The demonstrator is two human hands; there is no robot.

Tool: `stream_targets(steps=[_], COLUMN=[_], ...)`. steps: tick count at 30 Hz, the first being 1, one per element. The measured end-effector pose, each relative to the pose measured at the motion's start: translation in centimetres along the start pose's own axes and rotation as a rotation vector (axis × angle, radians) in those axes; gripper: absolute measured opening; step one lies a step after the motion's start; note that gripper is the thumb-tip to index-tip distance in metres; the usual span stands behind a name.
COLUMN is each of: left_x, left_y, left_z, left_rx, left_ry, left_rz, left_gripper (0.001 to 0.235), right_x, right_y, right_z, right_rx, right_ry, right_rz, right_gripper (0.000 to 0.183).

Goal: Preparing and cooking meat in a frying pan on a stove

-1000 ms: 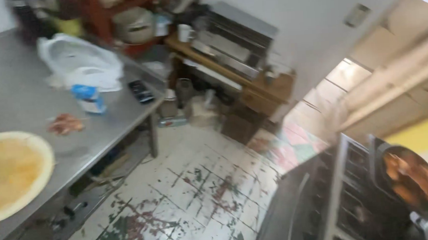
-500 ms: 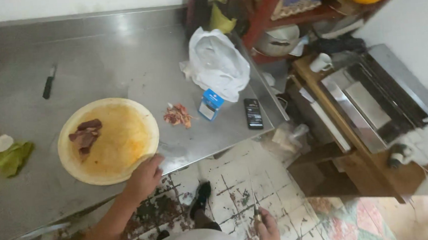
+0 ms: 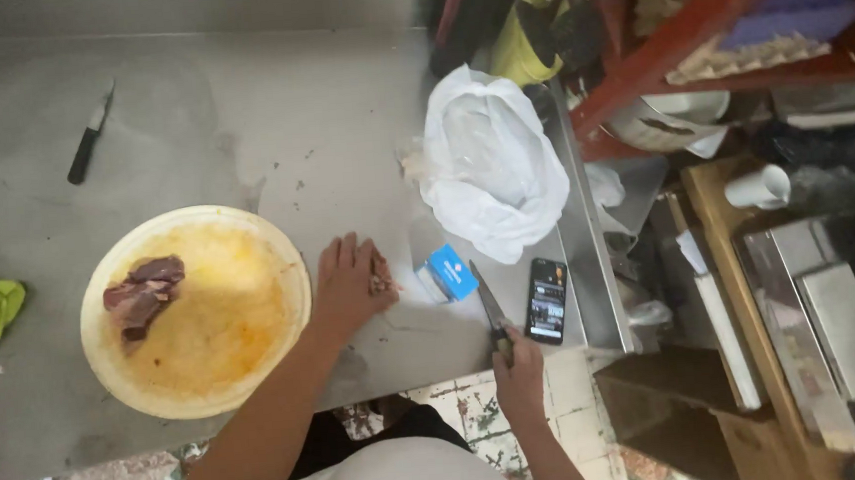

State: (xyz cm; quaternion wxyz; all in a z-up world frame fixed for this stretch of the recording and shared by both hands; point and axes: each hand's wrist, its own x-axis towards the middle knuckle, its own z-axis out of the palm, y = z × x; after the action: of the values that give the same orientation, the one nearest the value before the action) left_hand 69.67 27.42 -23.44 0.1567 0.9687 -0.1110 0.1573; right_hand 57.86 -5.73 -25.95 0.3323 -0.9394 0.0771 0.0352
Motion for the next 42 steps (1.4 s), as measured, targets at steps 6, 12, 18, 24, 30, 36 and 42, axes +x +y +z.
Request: stream_targets(steps=[6,12,18,24,30,36,42], left_x=[-0.9,0.2,2.5,-5.2,-11.6,-15.6,-18.8], left_y=[-0.1,-1.3,-3.2,-9.4,-10.9,-10.5,-12.5], left_z=[2.5,6.2,-6.8,-10.7,-13.2,-12.2,-9.7], left_rx=[-0.177,-0.33,-1.168,-1.197,-1.209,-1.283,-1.278], left_ry=[-0.201,0.133,-0.143,0.078,0.121,0.172,0.086], left_rz=[-0.075,0.22,-0.26,-0.761,-0.836,-0.975,-1.002], left_gripper=[0.042,0.017,0.017,0.039,0.04,0.033,0.033], right_x=[1.6,-1.6,1.0,5.7,10.9,11.6,5.6], right_y=[-3.4,-3.7,-12.3,-17.3,-26.0,-26.9,-25.9], right_z=[-1.1,-0.2,2.5,8.7,13.6,16.7,12.5], right_rx=[-0.051,-0.015,0.109,-0.015,-0.069,-0.045,-0.103], right_ry=[0.013,-0.11,-0.488,-0.455,-0.591,-0.539,-0.741], right_rz=[-0.081,-0.473,-0.448,-0.406,-0.502,-0.489,-0.286], right_gripper=[0.052,0.039,0.05,0.071,0.07,0.039,0.024])
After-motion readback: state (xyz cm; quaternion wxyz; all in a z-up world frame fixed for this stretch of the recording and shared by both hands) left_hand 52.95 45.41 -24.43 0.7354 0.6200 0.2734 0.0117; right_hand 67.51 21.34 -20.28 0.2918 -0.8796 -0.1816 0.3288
